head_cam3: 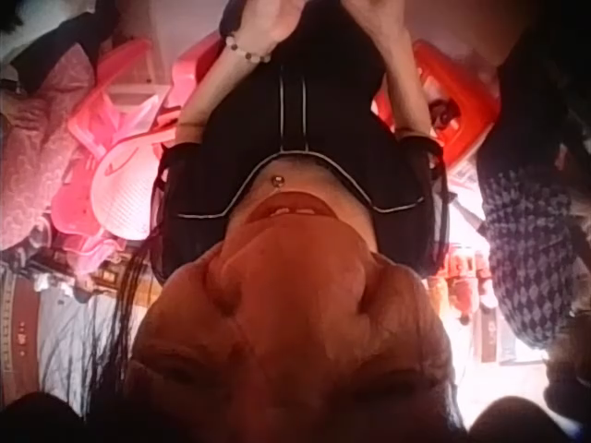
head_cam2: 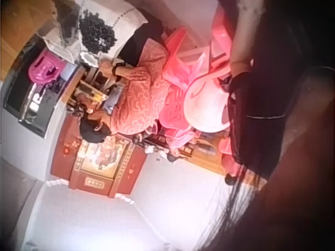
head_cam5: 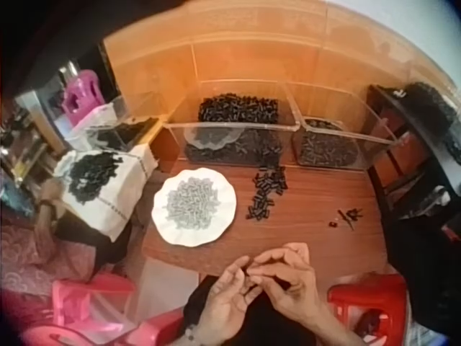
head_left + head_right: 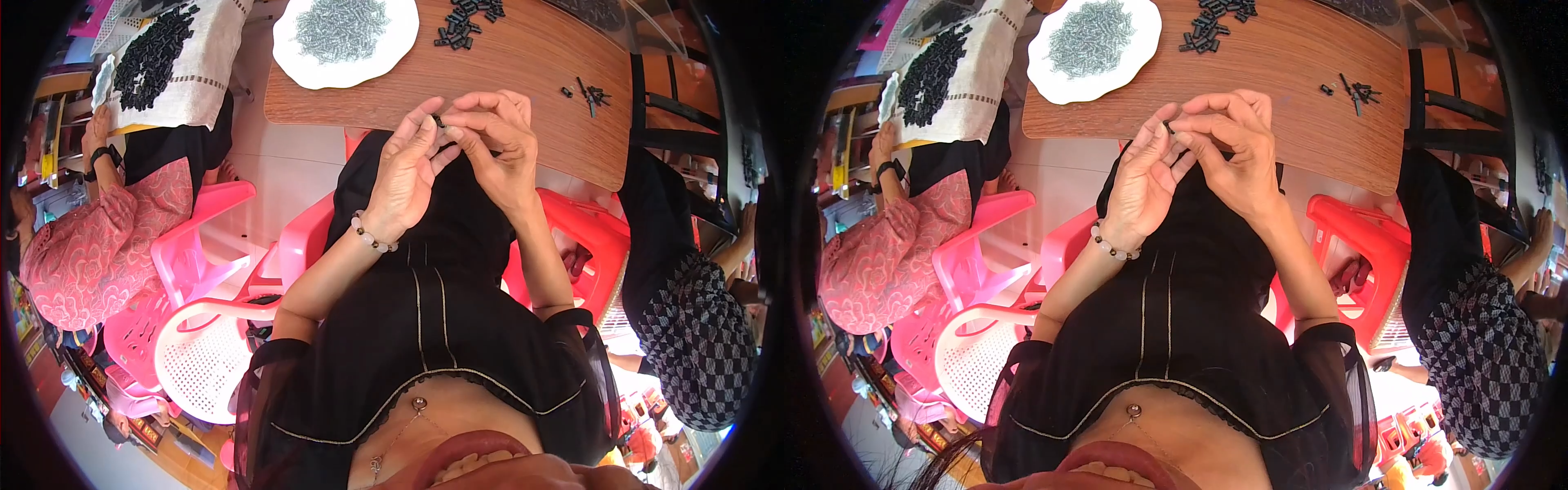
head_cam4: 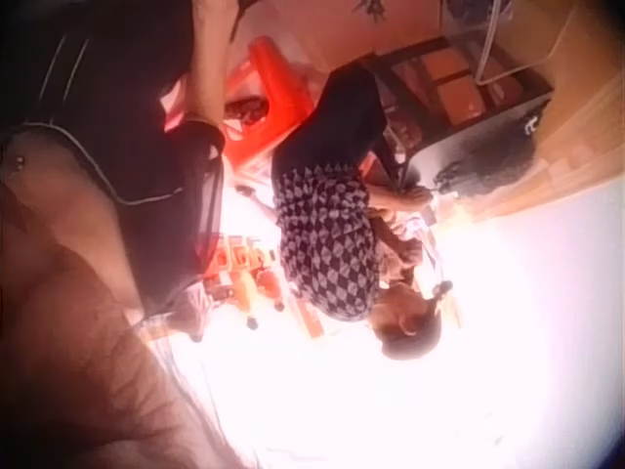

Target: The person assembles small components by picking plastic pieces and metal springs from the table and inserting the springs into the plastic pieces by hand.

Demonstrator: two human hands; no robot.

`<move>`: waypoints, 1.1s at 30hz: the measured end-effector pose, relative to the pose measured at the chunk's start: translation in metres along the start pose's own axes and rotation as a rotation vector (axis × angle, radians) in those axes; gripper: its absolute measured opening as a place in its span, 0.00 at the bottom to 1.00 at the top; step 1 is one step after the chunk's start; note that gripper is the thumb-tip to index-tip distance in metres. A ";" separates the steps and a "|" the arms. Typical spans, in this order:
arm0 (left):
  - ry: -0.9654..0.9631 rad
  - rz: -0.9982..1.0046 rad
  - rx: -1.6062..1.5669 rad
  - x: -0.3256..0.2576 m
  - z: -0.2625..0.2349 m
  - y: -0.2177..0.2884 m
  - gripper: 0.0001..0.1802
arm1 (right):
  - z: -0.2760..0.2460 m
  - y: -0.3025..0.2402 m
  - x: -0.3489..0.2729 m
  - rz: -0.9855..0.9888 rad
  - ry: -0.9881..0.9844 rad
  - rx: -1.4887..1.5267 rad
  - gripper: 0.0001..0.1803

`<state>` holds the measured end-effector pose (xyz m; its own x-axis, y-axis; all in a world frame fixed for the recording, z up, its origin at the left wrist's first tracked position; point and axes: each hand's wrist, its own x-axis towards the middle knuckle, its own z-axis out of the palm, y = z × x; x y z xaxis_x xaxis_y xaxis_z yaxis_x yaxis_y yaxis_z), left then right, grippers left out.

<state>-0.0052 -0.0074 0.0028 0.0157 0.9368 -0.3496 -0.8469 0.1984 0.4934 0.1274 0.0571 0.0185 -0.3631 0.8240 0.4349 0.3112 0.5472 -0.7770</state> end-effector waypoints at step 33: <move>0.024 -0.205 -0.179 0.010 -0.002 -0.015 0.13 | -0.019 0.011 0.003 -0.194 -0.012 -0.098 0.09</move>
<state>0.0067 -0.0014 -0.0092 0.1859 0.8748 -0.4474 -0.9079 0.3271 0.2623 0.1466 0.0686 0.0198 -0.4348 0.7002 0.5662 0.3178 0.7076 -0.6311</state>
